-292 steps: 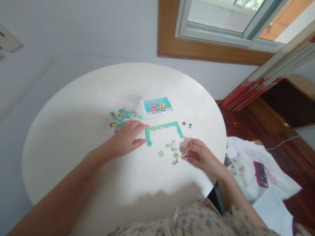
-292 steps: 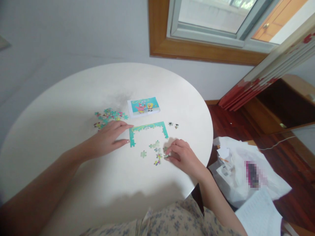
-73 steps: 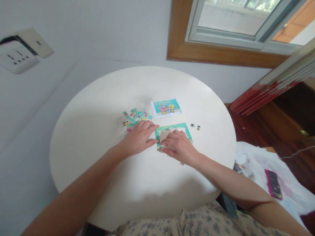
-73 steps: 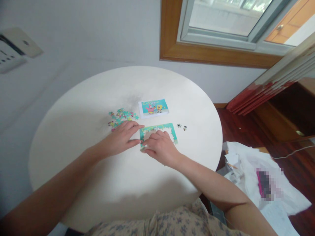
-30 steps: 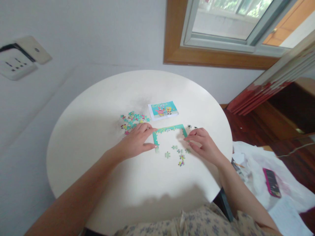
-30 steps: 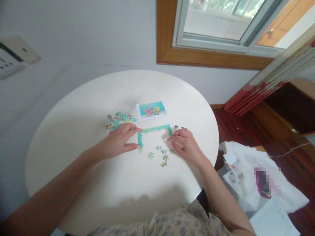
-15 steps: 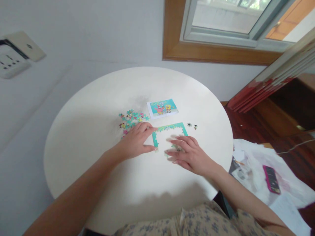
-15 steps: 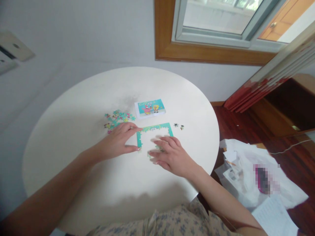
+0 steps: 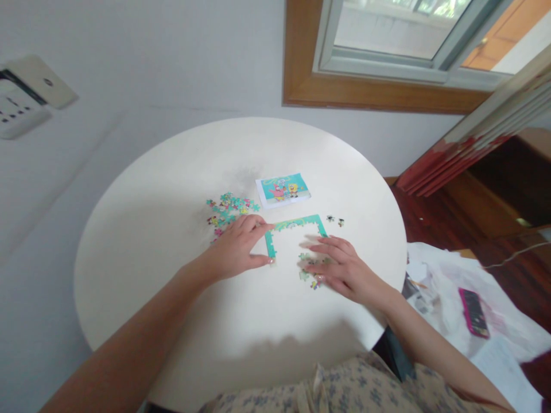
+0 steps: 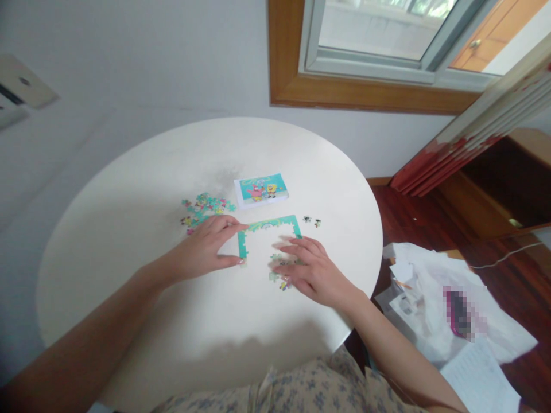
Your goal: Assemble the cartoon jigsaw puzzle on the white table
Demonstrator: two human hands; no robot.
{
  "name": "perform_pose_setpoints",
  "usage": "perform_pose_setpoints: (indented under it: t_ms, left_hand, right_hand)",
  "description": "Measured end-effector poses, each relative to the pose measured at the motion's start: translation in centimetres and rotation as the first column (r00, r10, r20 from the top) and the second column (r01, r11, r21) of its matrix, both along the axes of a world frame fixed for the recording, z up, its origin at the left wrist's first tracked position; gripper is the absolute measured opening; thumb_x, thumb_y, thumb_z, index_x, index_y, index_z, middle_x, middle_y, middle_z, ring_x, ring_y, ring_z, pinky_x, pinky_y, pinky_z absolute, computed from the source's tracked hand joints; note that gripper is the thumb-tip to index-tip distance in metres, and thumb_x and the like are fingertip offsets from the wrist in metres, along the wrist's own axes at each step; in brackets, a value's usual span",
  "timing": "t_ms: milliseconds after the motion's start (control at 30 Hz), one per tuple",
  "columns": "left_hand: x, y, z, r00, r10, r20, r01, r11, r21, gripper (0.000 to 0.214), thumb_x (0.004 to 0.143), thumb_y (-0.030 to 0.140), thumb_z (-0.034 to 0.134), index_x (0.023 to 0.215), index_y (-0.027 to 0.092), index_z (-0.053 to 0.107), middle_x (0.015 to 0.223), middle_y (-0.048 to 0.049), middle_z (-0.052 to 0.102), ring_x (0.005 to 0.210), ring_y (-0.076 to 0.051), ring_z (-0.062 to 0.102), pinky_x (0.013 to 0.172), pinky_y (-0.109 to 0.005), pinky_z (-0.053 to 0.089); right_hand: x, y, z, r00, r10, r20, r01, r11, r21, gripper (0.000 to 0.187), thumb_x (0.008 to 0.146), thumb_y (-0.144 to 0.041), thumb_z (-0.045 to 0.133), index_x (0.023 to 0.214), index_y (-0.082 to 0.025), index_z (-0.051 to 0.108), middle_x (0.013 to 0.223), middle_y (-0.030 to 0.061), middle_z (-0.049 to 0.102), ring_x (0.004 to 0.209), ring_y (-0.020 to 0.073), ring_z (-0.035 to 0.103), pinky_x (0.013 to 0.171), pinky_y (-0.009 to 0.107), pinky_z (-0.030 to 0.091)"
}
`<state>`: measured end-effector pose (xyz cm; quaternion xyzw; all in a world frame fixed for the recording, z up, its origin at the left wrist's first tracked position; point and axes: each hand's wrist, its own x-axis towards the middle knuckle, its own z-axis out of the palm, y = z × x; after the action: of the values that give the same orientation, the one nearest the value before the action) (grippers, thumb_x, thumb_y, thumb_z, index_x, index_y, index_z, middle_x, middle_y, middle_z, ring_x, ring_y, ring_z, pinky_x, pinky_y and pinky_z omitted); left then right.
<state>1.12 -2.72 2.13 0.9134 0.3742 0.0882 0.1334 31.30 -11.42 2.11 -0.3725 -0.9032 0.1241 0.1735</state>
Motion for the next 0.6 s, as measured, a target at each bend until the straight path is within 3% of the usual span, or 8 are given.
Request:
perform_pose_setpoints:
  t_ms: [100,200,400,600]
  left_hand:
    - [-0.1,0.1,-0.1,1.0,-0.008,0.002,0.008,1.0,0.005,0.057,0.08,0.045,0.069,0.129,0.018,0.053,0.121,-0.011,0.052,0.117,-0.03,0.046,0.102,-0.042,0.037]
    - [-0.1,0.1,-0.2,1.0,-0.017,-0.005,0.017,1.0,0.014,0.059,0.08,0.046,0.068,0.129,0.017,0.053,0.122,-0.0116,0.051,0.117,-0.03,0.046,0.101,-0.041,0.037]
    - [0.0,0.1,-0.2,1.0,-0.001,0.004,0.001,1.0,0.0,0.058,0.079,0.045,0.07,0.128,0.02,0.054,0.121,-0.0105,0.052,0.117,-0.03,0.046,0.101,-0.042,0.038]
    - [0.0,0.1,-0.2,1.0,-0.005,0.015,0.005,1.0,-0.001,0.058,0.079,0.046,0.069,0.129,0.021,0.054,0.122,-0.0103,0.052,0.118,-0.03,0.046,0.102,-0.043,0.037]
  right_hand:
    - [0.6,0.9,-0.5,0.994,-0.087,-0.059,0.09,0.995,0.037,0.029,0.095,-0.029,0.051,0.12,-0.027,0.067,0.131,0.0075,0.06,0.131,0.0241,0.046,0.109,0.046,0.037]
    - [0.5,1.6,-0.5,0.989,-0.145,-0.014,0.146,0.988,0.055,0.029,0.095,-0.028,0.052,0.12,-0.028,0.067,0.131,0.0073,0.06,0.131,0.0252,0.045,0.107,0.047,0.037]
    - [-0.6,1.5,0.2,0.99,-0.06,0.127,0.055,0.998,0.043,0.03,0.094,-0.03,0.056,0.122,-0.033,0.067,0.143,0.0043,0.053,0.139,0.0282,0.035,0.114,0.055,0.024]
    - [-1.6,1.1,0.9,0.989,0.003,0.146,-0.005,1.0,0.012,0.029,0.092,-0.031,0.058,0.12,-0.032,0.067,0.145,0.0039,0.05,0.142,0.028,0.03,0.116,0.055,0.022]
